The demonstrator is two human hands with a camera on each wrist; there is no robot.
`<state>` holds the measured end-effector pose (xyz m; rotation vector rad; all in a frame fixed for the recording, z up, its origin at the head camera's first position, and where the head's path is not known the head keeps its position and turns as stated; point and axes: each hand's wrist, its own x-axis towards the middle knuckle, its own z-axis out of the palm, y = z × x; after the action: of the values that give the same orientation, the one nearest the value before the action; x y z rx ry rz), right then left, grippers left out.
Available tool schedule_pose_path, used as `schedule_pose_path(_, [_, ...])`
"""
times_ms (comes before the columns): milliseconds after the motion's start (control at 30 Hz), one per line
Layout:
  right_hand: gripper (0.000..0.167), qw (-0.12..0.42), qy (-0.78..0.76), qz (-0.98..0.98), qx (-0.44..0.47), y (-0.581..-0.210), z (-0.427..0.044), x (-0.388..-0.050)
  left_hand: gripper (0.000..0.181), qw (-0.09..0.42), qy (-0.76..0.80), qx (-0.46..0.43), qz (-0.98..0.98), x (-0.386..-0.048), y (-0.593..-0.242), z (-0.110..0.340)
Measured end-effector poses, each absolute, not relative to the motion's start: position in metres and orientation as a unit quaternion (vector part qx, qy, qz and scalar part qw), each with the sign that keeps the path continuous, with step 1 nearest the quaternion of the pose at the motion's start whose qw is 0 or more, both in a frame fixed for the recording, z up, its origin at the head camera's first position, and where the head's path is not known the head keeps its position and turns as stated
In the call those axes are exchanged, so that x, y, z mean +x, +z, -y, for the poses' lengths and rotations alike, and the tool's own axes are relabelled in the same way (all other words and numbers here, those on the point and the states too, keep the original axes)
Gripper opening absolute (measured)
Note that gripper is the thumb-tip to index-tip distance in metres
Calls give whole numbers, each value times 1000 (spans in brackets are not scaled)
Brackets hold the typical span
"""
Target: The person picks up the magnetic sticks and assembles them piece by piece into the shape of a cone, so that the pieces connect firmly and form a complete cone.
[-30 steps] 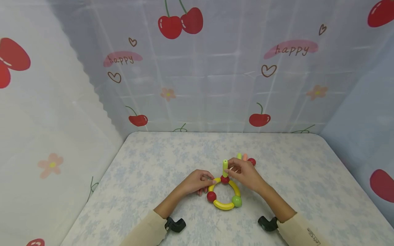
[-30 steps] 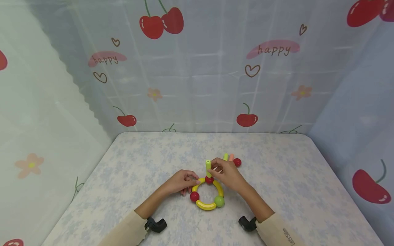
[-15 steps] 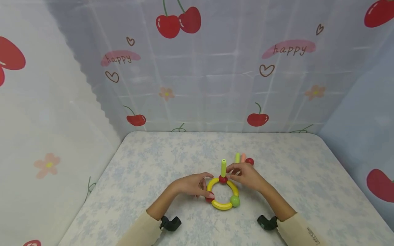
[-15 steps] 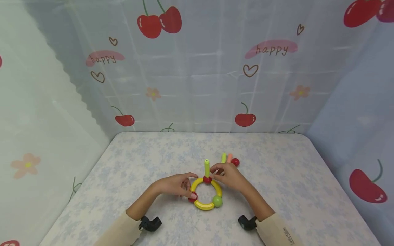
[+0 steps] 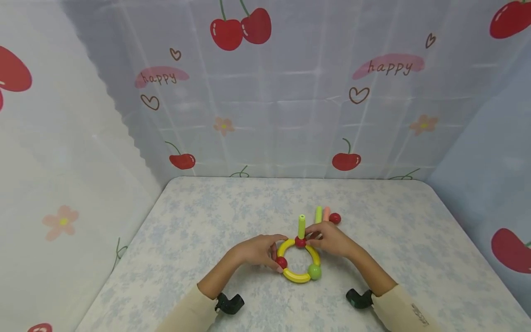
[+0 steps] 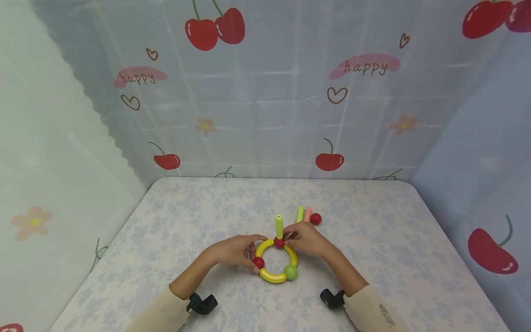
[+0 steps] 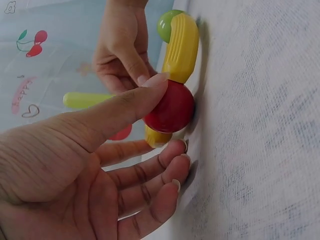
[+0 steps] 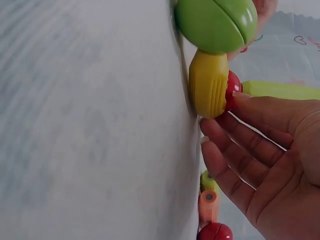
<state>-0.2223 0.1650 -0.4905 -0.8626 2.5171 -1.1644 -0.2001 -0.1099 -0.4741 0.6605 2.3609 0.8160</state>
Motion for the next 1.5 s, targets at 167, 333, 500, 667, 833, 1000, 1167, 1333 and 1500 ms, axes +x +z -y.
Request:
schedule_pose_path(167, [14, 113, -387, -866, -296, -488, -175, -218, 74, 273, 335, 235, -871, -204, -476, 115])
schedule_pose_path(333, [13, 110, -385, -867, -295, -487, -186, -209, 59, 270, 371, 232, -858, -211, -481, 122])
schedule_pose_path(500, [19, 118, -382, -870, -289, -485, -193, -198, 41, 267, 390, 238, -849, -217, -486, 124])
schedule_pose_path(667, [21, 129, -386, -865, -292, -484, -197, -187, 29, 266, 409, 218, -845, -222, -490, 124])
schedule_pose_path(833, [22, 136, -385, -866, -288, -482, -198, -177, 25, 249, 419, 215, -847, -226, -493, 119])
schedule_pose_path(1000, [23, 149, -386, -863, -290, -479, -197, -170, 25, 222, 412, 223, -855, -229, -495, 114])
schedule_pose_path(1167, [24, 148, -380, -864, -296, -479, -197, -165, 26, 202, 412, 234, -857, -232, -495, 108])
schedule_pose_path(1333, [24, 149, -374, -865, -299, -480, -197, -161, 25, 187, 404, 247, -861, -236, -497, 102])
schedule_pose_path(1500, [25, 160, -377, -862, -298, -479, -197, -157, 22, 170, 385, 252, -871, -240, -498, 95])
